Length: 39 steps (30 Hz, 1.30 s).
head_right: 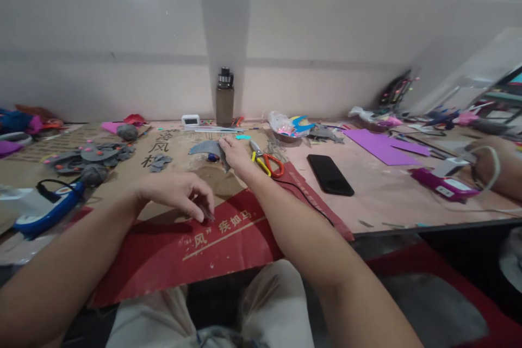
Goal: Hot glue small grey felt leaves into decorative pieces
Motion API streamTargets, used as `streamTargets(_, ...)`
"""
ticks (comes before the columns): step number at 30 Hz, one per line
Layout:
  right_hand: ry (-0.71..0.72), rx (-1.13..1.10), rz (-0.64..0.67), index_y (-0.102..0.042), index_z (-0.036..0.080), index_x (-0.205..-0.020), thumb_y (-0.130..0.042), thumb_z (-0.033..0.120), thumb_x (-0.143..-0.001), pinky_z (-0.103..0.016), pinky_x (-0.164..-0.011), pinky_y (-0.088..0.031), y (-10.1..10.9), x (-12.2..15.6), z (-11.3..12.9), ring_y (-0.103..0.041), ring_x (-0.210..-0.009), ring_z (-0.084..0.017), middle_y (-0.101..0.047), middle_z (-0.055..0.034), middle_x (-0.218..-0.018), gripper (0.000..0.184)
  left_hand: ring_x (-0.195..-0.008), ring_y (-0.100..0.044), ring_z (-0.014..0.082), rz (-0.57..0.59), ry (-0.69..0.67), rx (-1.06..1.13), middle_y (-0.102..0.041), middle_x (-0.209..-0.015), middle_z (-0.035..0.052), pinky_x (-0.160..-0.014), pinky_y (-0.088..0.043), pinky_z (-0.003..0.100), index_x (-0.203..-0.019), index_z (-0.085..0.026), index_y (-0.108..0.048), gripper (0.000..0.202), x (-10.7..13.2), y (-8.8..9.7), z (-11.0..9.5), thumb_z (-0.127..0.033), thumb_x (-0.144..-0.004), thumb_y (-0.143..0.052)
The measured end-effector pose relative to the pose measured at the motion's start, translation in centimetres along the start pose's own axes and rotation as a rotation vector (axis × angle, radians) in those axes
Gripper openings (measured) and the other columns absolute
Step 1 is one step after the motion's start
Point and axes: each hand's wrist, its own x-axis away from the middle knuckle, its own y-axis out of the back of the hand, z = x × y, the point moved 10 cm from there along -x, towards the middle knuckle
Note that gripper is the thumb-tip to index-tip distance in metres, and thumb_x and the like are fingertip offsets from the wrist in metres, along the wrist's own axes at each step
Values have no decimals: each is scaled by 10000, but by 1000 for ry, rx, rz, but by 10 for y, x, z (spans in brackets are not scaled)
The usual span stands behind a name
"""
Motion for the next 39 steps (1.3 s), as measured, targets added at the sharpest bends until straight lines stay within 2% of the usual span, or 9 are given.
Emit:
streamTargets(6,165,121,-40,-575,204,-885,-480,332,-900,-170,-381,-333,4,3,19,-421,-390,-68,-460,70,-519,160,-1005,-626,192,-268,-50,-100,-613,-1304,47,-713,-466,218,-988,-259,-756,236,17,39,-10,-358,-798,-657)
streamTargets(12,235,152,-64,-572,204,-889,-415,313,-915,-172,-394,-336,5,12,33,-439,-411,-78,-465,60,-531,193,-459,-498,92,-917,1,280,-672,-634,70,-391,-293,185,-673,-170,-724,300,70,109,26,-436,-784,-640)
streamTargets(16,228,165,-69,-574,203,-890,-413,298,-912,-176,-390,-336,4,13,32,-436,-404,-78,-474,58,-536,188,-436,-509,100,-795,42,368,-643,-578,84,-363,-261,183,-679,-151,-723,311,58,98,35,-444,-765,-663)
streamTargets(22,200,158,-99,-583,199,-890,-416,296,-911,-182,-388,-337,9,10,28,-424,-382,-75,-477,62,-526,195,-867,-675,231,-678,-83,327,-730,-965,133,-527,-470,221,-881,-201,-769,282,43,81,7,-432,-759,-664)
streamTargets(25,190,153,-168,-580,193,-882,-425,290,-909,-192,-382,-334,18,9,29,-420,-369,-81,-451,68,-504,186,-772,-678,222,-675,-64,308,-736,-896,122,-451,-424,212,-838,-199,-769,255,41,78,6,-416,-737,-681)
streamTargets(29,187,196,-209,-580,190,-902,-418,304,-911,-204,-378,-318,25,10,31,-405,-366,-87,-420,70,-505,199,-502,-530,104,-1044,-142,254,-682,-681,65,-395,-314,196,-768,-167,-739,235,65,108,11,-396,-724,-706)
streamTargets(33,278,329,-181,-608,188,-889,-418,336,-908,-221,-456,-377,19,14,39,-477,-474,-110,-479,39,-560,241,-576,-517,93,-1416,-224,268,-656,-747,34,-492,-377,207,-818,-178,-705,256,97,130,22,-423,-743,-692)
streamTargets(35,377,392,-157,-624,187,-889,-425,344,-905,-236,-549,-427,11,19,48,-544,-610,-132,-558,3,-657,254,-685,-568,117,-1357,-187,288,-671,-833,46,-555,-418,214,-869,-180,-698,300,89,129,26,-459,-764,-663)
streamTargets(39,419,354,-76,-628,193,-887,-436,420,-907,-250,-607,-450,-4,26,52,-564,-681,-140,-603,-22,-752,298,-621,-572,118,-984,-44,360,-663,-725,47,-516,-402,214,-819,-159,-675,288,48,105,32,-439,-752,-675)
